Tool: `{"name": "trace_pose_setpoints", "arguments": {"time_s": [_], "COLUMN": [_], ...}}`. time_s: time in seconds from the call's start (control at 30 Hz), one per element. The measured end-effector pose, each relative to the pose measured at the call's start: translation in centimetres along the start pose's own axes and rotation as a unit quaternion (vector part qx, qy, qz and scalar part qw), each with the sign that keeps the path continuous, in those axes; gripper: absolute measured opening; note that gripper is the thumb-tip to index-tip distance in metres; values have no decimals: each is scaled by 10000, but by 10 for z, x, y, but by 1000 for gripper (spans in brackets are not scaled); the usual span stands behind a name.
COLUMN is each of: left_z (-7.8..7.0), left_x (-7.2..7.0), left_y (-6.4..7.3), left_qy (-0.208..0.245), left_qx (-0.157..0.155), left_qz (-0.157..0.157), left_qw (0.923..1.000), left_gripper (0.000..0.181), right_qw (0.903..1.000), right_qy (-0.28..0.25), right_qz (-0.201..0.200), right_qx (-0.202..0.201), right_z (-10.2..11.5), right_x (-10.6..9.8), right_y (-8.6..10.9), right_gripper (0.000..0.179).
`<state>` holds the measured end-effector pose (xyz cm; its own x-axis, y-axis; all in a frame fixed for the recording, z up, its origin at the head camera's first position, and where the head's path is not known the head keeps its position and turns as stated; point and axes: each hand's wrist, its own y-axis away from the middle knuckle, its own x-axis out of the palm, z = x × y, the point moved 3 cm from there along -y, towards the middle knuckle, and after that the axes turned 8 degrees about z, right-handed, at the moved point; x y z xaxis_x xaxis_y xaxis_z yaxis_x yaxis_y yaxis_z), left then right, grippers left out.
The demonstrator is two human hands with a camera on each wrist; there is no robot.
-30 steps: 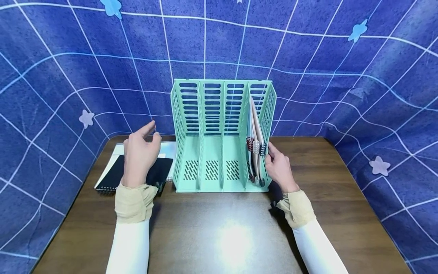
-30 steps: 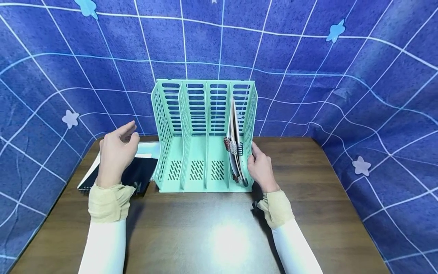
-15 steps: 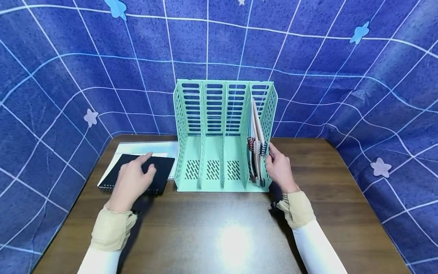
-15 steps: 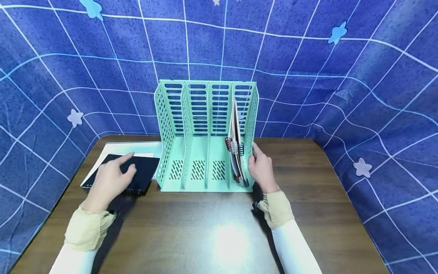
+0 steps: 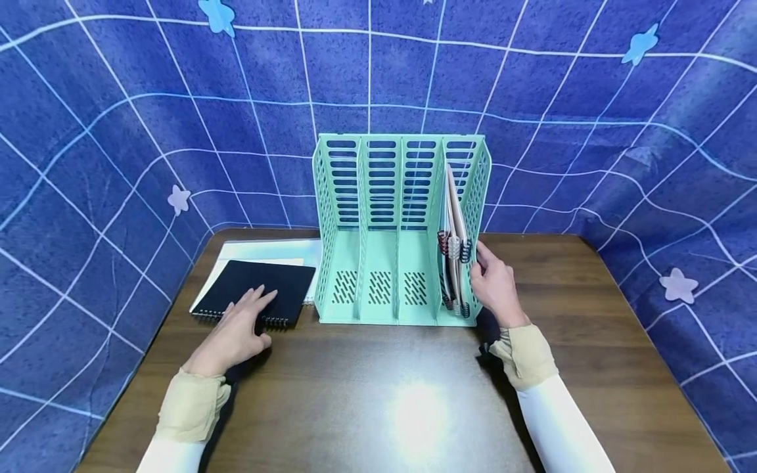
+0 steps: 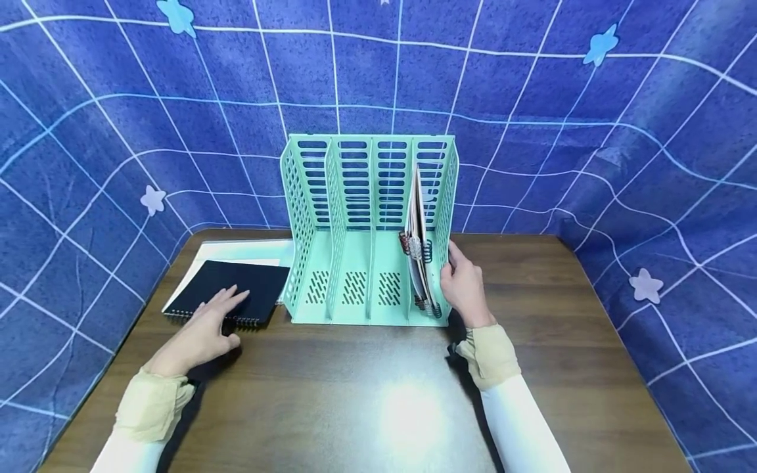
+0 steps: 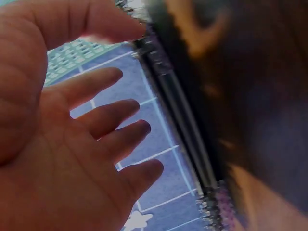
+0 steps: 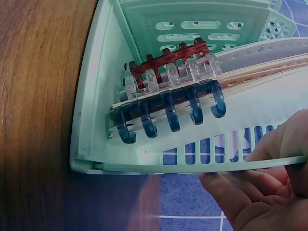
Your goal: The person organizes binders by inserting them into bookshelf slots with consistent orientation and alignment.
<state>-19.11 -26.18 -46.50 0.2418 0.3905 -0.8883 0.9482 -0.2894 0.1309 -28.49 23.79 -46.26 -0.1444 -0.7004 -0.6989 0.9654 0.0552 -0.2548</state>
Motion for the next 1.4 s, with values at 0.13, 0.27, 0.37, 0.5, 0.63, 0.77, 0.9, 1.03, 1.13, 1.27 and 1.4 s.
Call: {"name": "trace_pose_setpoints", "arguments": {"time_s": [0.13,0.27,0.37,0.5,0.63,0.77,0.9,1.03,1.13,1.27,1.4], "left_z": [6,11,14,16,19,21,20,19,20,21,22], "left_x": [8,12,13,13,12,12,11,9,8,6,3], "left_y": [-5,-7,-7,-8,-8,-6,-5,-5,-6,-7,-8], "left_qy": [-120,-169,-222,-274,-262,-256,-343,-557,-726,-789,-725], "left_qx": [-68,-48,-30,-31,-61,77,303,305,242,211,59], "left_qz": [-66,-261,-423,-579,-607,-654,-834,-1024,-1153,-1334,-1437], "left_qw": [9999,9995,9989,9979,9978,9975,9955,9927,9904,9877,9869], "left_gripper": [89,81,73,63,56,49,45,43,43,42,42], "right_qw": [10000,9999,9999,9999,10000,9999,9999,9999,9999,9999,9999], "right_qy": [-36,-53,-51,-24,-23,-70,-87,-57,-45,-79,-115], "right_qz": [-22,0,30,15,-11,21,7,-54,-72,-67,-53], "right_qx": [32,105,132,112,96,126,93,82,91,91,104], "right_z": [0,0,-1,-1,-1,0,0,-1,-1,0,1], "right_x": [0,0,0,0,-1,0,1,1,1,1,1], "right_y": [-1,0,1,0,0,1,1,1,1,1,2], "right_gripper": [55,55,55,56,55,55,55,55,55,55,55]}}
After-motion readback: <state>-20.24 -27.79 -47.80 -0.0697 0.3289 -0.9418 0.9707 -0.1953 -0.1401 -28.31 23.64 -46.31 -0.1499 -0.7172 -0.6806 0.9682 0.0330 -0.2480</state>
